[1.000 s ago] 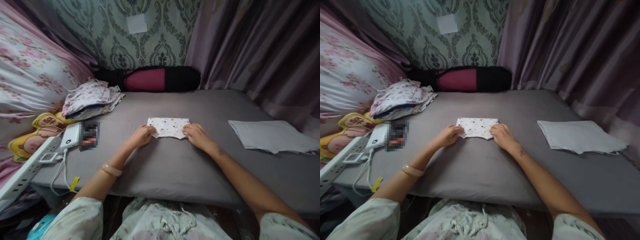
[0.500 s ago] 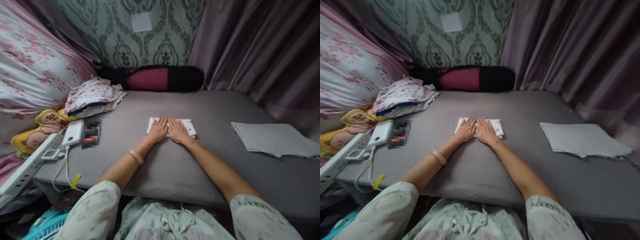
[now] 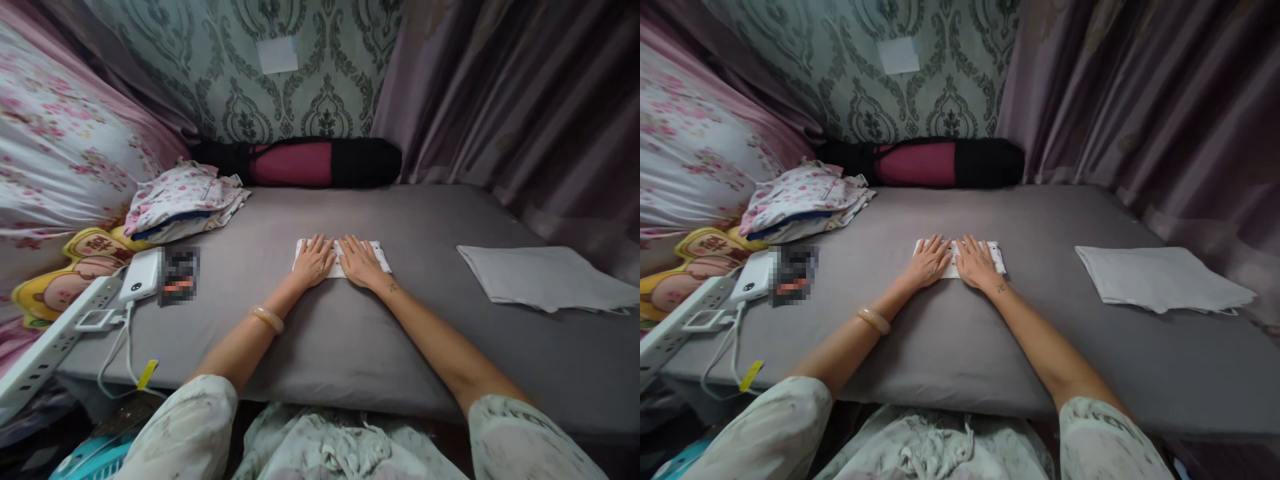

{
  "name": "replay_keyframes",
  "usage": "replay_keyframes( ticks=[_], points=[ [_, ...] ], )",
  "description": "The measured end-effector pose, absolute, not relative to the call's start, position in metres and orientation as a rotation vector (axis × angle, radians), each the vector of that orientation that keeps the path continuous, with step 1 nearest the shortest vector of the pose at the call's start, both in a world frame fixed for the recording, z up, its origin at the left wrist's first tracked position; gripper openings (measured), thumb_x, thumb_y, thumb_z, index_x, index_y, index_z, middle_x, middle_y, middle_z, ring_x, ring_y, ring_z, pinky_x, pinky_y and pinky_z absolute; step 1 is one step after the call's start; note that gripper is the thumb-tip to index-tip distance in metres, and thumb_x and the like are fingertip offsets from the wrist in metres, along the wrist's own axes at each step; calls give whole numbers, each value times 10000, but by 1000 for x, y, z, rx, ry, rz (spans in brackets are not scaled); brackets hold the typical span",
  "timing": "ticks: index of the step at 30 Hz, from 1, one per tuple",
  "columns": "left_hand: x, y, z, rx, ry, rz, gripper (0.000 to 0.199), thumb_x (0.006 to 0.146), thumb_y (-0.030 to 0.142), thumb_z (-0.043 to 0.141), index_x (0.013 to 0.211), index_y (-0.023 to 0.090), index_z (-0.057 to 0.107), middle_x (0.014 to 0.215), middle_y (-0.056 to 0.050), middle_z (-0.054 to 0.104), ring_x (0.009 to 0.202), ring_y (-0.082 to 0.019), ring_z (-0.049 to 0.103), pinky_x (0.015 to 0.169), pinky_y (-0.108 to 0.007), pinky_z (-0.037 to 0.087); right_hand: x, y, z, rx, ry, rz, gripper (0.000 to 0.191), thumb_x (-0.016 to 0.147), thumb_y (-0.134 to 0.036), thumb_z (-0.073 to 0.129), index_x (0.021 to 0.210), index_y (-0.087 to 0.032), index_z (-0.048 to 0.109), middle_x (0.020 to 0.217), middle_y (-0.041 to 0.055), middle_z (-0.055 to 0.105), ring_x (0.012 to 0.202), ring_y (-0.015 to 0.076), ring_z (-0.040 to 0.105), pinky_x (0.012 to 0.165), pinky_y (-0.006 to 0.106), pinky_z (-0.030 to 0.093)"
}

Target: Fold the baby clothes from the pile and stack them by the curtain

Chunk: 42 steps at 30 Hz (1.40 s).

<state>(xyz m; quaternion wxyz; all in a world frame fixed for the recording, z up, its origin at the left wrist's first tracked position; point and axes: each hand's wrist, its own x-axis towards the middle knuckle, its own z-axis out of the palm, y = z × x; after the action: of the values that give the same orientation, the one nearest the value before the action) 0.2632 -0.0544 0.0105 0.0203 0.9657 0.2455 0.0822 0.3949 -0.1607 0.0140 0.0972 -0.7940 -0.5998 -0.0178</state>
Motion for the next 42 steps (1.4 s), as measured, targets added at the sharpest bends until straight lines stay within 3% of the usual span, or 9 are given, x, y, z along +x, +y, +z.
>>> replay_keyframes(
  ticks=[9, 20, 35, 42],
  points=[
    [264, -55, 10, 2984, 744, 105, 603, 993, 476, 197, 1507, 169, 274, 1538, -137, 329, 1433, -297, 261, 1163, -495, 180, 394, -161, 10, -2380, -1763, -33, 555, 980, -349, 251, 1483, -136, 348, 1523, 122, 360, 1412, 263, 285, 1152, 461, 172],
    [254, -49, 12, 2999, 877, 106, 634, 992, 468, 153, 1469, 93, 336, 1526, -159, 344, 1431, -288, 264, 1171, -468, 169, 402, -168, 9, -2444, -1703, 40, 588, 975, -360, 214, 1480, -82, 333, 1542, 137, 316, 1433, 250, 238, 1174, 429, 123],
    [225, -22, 3, 2790, 932, 134, 639, 982, 500, 170, 1490, 125, 272, 1570, -159, 235, 1455, -259, 211, 1161, -508, 182, 439, -190, -1, -2470, -1694, 31, 636, 959, -366, 193, 1466, -6, 329, 1543, 160, 302, 1444, 258, 208, 1176, 399, 178],
    [221, -18, 0, 2733, 960, 224, 575, 988, 458, 189, 1467, 169, 319, 1545, -133, 316, 1439, -249, 261, 1153, -480, 227, 433, -183, 15, -2461, -1700, 33, 625, 971, -377, 168, 1476, -46, 331, 1541, 142, 313, 1442, 266, 216, 1181, 467, 123]
  ],
)
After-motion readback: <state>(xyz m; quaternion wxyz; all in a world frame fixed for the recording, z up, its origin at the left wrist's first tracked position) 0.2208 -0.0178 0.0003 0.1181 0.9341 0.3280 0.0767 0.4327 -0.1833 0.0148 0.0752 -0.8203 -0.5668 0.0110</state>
